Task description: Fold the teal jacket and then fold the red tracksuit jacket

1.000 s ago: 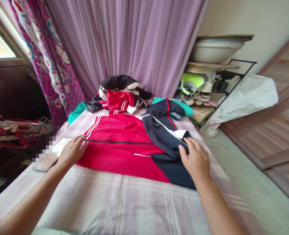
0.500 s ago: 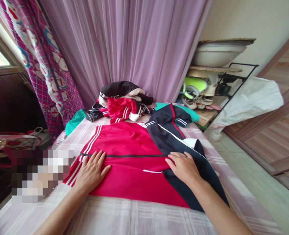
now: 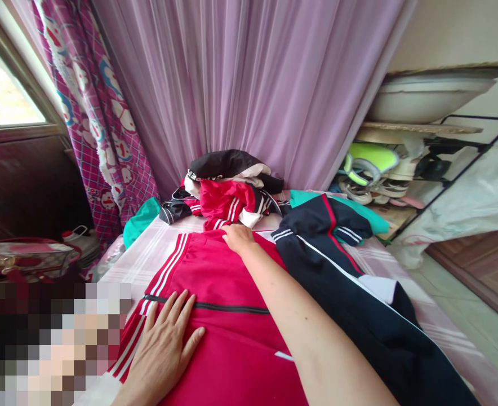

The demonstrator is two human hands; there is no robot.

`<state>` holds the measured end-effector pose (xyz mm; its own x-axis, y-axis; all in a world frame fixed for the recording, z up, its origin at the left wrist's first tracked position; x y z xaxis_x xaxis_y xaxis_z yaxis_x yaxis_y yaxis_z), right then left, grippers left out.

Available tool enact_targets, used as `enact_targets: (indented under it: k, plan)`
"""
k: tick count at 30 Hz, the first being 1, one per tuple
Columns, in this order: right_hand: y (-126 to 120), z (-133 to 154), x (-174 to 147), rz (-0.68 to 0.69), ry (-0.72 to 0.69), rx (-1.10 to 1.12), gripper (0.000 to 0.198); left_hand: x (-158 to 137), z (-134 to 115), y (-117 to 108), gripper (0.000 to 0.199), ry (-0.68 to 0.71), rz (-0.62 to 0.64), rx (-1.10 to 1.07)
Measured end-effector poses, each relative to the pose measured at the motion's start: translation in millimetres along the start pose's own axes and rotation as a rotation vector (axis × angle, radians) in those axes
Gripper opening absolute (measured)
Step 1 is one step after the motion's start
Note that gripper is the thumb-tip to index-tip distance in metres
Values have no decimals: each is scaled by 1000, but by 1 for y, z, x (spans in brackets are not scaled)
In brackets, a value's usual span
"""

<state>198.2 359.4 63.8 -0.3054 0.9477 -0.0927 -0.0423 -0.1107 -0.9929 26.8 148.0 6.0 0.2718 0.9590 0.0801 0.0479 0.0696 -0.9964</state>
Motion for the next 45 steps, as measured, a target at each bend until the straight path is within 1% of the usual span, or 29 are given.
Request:
enact_targets:
  k: [2,5,7,10,14,16,17,19,20,21,23,25,27,28,30,32,34,36,38,40,41,43,45]
  plan:
    - [10,5,15,24,-20,-4,35,-2,1,2,61,14,-45,22]
    - [19,6,28,29,-31,-6,28,-6,2,5,61,51,-122,61]
    - [20,3,34,-2,-14,-3,33,-8,4,6,65,75,-141,71]
    - [22,-4,44,-44,53,12,41,-9,7,9,74,104,-126,48]
    - [25,-8,57,-23,133,40,38,-9,10,10,78,106,-72,19]
    - [22,-7,54,-5,149,50,35,-8,10,11,76,93,-55,23]
    - [18,-5,47,-1,151,53,35,-8,10,11,74,88,-53,24]
    - [11,3,22,-22,118,75,40,-7,8,11,69,74,-50,19]
    - [8,10,2,-48,74,101,44,-6,8,11,68,62,-46,11]
    - [7,19,-22,-78,11,135,48,-5,7,11,66,45,-36,2]
    - [13,39,-80,-123,-162,220,49,-2,7,11,64,8,-15,-17]
    - [30,53,-142,-103,-307,260,51,1,6,9,61,-12,8,-30]
    - [53,47,-195,-63,-316,252,54,4,5,6,60,-19,36,-40]
    - [64,36,-217,-43,-295,235,55,5,5,4,60,-21,49,-42]
    - [78,3,-251,-18,-218,182,57,8,4,0,60,-25,63,-40]
    - [81,-35,-274,-16,-110,124,55,10,2,-3,59,-28,70,-29]
    - [75,-63,-292,-23,-31,85,53,13,2,-5,59,-33,87,-11]
    - [65,-71,-308,-51,-43,72,51,14,3,-6,60,-36,109,10]
    - [58,-66,-323,-107,-128,71,52,16,5,-6,59,-26,125,23]
    - [58,-62,-338,-145,-215,66,54,16,8,-7,58,-2,128,17]
    - [61,-65,-344,-147,-229,61,55,16,9,-7,58,7,124,11]
    - [69,-82,-355,-141,-183,49,54,16,12,-7,58,7,111,11]
    - [75,-105,-363,-172,-114,57,50,16,13,-7,59,-11,104,22]
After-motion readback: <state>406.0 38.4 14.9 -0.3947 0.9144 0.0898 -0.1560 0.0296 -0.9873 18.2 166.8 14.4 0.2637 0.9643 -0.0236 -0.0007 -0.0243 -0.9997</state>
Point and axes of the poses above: each hand's wrist, its own x-axis towards the middle knuckle, its own y-axis out of the palm, z = x × y, the point moved 5 cm from there along x, towards the middle knuckle, and after that the axes turned 8 degrees about z, right-handed, at the moved point
